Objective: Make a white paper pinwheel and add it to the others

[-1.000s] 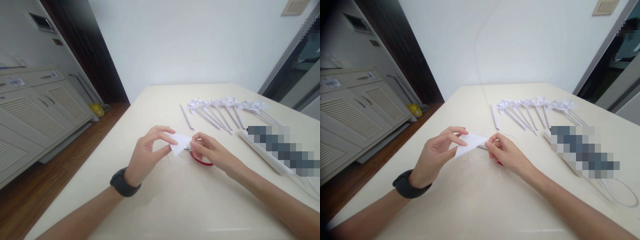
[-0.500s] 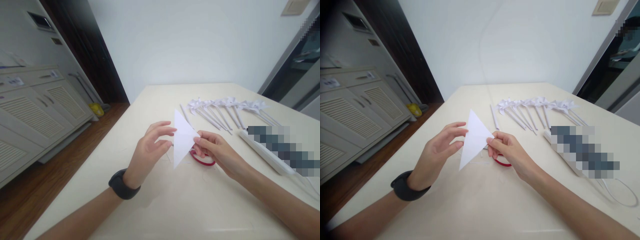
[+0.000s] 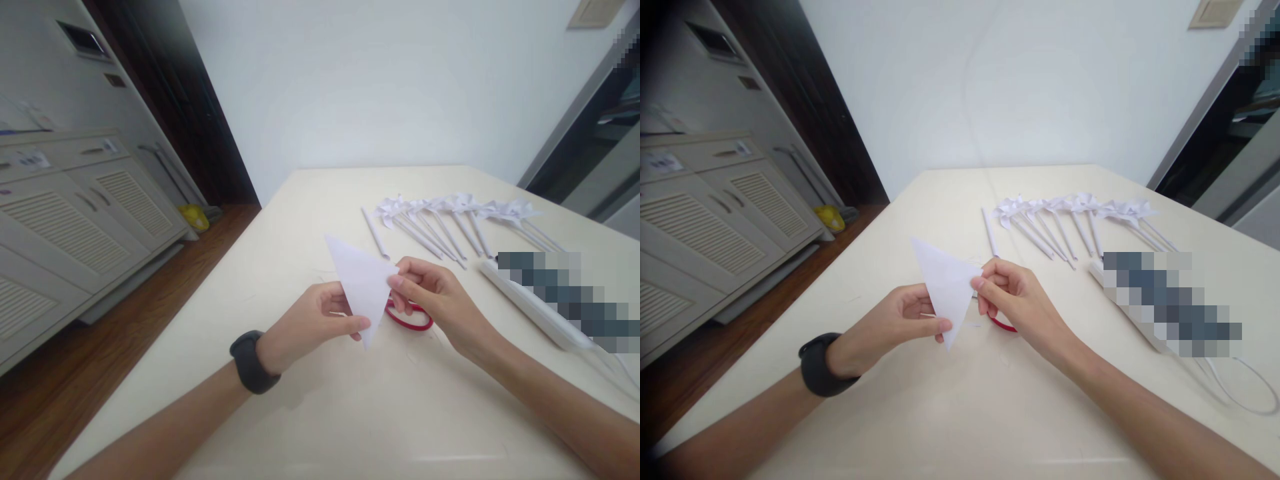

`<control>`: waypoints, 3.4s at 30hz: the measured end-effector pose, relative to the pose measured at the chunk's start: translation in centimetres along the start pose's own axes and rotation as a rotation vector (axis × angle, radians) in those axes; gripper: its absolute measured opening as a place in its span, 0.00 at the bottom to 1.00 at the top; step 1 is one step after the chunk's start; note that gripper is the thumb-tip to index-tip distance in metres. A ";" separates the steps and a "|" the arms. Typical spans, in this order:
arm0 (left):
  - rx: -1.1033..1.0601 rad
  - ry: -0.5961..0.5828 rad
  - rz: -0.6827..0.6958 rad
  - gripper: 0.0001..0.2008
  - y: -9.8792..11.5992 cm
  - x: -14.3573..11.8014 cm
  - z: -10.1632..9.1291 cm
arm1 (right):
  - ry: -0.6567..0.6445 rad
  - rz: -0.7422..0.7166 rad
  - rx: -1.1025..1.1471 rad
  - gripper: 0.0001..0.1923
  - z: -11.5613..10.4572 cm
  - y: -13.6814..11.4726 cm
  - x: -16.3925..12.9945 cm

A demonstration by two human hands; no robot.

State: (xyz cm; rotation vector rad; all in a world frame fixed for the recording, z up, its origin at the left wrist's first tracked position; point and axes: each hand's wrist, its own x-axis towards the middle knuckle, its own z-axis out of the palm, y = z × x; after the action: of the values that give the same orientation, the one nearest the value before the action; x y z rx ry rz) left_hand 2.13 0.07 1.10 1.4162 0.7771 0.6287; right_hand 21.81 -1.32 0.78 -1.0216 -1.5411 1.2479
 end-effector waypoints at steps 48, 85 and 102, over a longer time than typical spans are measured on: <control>-0.095 0.334 0.333 0.12 0.4 -0.8 -0.2 | -0.268 0.271 0.328 0.20 -0.1 -0.9 -0.5; -0.097 0.327 0.304 0.17 0.1 -1.1 -0.2 | -0.272 0.157 0.324 0.28 1.5 -0.7 -2.1; -0.038 0.374 0.315 0.12 -0.1 -1.2 0.2 | -0.336 0.087 0.074 0.16 3.7 -0.6 -2.3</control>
State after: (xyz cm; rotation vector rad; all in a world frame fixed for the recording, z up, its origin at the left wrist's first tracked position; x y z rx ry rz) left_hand 1.51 -1.01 1.08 1.4160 0.8321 1.1695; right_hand 18.82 -4.62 0.67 -0.8700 -1.7011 1.5886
